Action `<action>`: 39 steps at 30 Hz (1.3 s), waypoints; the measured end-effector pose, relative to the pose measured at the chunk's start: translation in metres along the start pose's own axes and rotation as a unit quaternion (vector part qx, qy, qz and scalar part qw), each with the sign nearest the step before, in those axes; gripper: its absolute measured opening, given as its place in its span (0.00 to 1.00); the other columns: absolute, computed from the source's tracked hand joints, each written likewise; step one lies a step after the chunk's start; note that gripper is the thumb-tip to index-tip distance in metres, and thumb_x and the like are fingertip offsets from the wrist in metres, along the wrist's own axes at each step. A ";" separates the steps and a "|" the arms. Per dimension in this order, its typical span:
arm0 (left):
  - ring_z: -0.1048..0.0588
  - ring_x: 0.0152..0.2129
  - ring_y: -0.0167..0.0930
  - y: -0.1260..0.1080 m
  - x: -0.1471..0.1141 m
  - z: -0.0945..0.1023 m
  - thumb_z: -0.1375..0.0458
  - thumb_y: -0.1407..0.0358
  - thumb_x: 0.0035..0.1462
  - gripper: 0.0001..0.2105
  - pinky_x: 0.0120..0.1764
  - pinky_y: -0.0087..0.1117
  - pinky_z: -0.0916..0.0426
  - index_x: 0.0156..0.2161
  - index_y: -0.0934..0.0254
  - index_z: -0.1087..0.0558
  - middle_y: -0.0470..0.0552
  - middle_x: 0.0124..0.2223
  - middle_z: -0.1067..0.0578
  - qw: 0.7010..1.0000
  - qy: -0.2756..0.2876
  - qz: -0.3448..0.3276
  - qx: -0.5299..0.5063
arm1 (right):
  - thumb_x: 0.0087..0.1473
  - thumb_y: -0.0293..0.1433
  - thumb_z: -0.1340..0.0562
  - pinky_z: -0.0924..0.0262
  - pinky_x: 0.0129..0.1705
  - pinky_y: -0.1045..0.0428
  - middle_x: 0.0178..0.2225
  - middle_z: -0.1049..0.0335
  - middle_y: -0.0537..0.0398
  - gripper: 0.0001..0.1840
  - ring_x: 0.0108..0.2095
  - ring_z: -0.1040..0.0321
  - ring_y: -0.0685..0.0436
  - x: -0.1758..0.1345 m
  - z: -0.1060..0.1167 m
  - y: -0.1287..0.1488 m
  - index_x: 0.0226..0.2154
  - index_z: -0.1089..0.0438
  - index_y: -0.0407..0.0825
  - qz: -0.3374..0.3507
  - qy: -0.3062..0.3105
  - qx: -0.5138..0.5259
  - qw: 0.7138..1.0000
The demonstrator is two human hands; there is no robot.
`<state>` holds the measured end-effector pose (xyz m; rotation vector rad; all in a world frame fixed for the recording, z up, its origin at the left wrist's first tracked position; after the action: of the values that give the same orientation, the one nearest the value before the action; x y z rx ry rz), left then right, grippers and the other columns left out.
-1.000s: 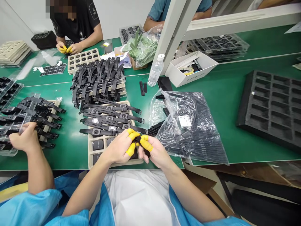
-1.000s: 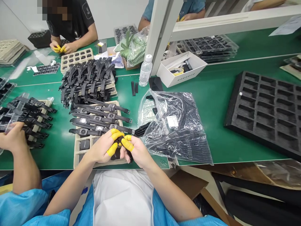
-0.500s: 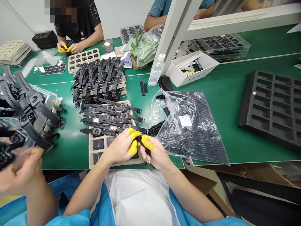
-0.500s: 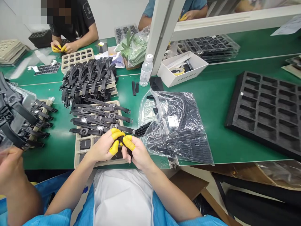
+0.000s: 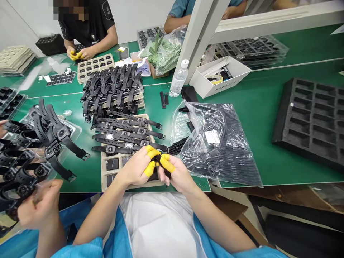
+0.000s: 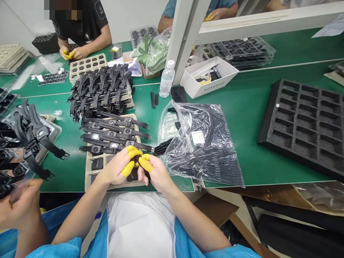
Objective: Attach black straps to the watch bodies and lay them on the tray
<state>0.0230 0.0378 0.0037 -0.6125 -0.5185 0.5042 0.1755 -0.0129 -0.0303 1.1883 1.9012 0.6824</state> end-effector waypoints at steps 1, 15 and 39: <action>0.28 0.47 0.40 0.000 0.000 0.000 0.54 0.68 0.67 0.19 0.50 0.45 0.27 0.60 0.65 0.35 0.60 0.51 0.27 1.000 -0.002 -0.002 -0.004 | 0.56 0.54 0.31 0.52 0.12 0.59 0.15 0.29 0.61 0.26 0.10 0.47 0.55 0.000 0.000 0.000 0.32 0.36 0.50 -0.001 0.000 0.006 1.000; 0.28 0.46 0.39 -0.003 0.004 -0.003 0.54 0.68 0.69 0.16 0.49 0.43 0.26 0.59 0.64 0.35 0.59 0.49 0.27 0.999 -0.031 -0.024 -0.007 | 0.57 0.51 0.31 0.53 0.16 0.58 0.11 0.38 0.65 0.24 0.12 0.51 0.55 -0.004 -0.003 -0.005 0.29 0.37 0.51 0.038 -0.036 0.042 0.998; 0.26 0.50 0.37 0.001 0.003 -0.006 0.54 0.80 0.60 0.29 0.50 0.39 0.24 0.65 0.62 0.38 0.58 0.52 0.27 0.998 -0.041 -0.044 0.036 | 0.59 0.48 0.32 0.56 0.17 0.57 0.12 0.34 0.66 0.20 0.12 0.50 0.55 -0.005 -0.003 0.002 0.31 0.35 0.51 0.095 -0.064 -0.015 0.993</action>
<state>0.0289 0.0378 0.0001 -0.4985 -0.6004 0.4641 0.1753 -0.0170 -0.0253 1.3714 1.6817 0.7155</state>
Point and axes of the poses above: each hand's wrist, its own x-axis towards the middle knuckle, its own z-axis out of the back of the hand, y = z × x, the point moved 3 cm from there along x, towards the middle knuckle
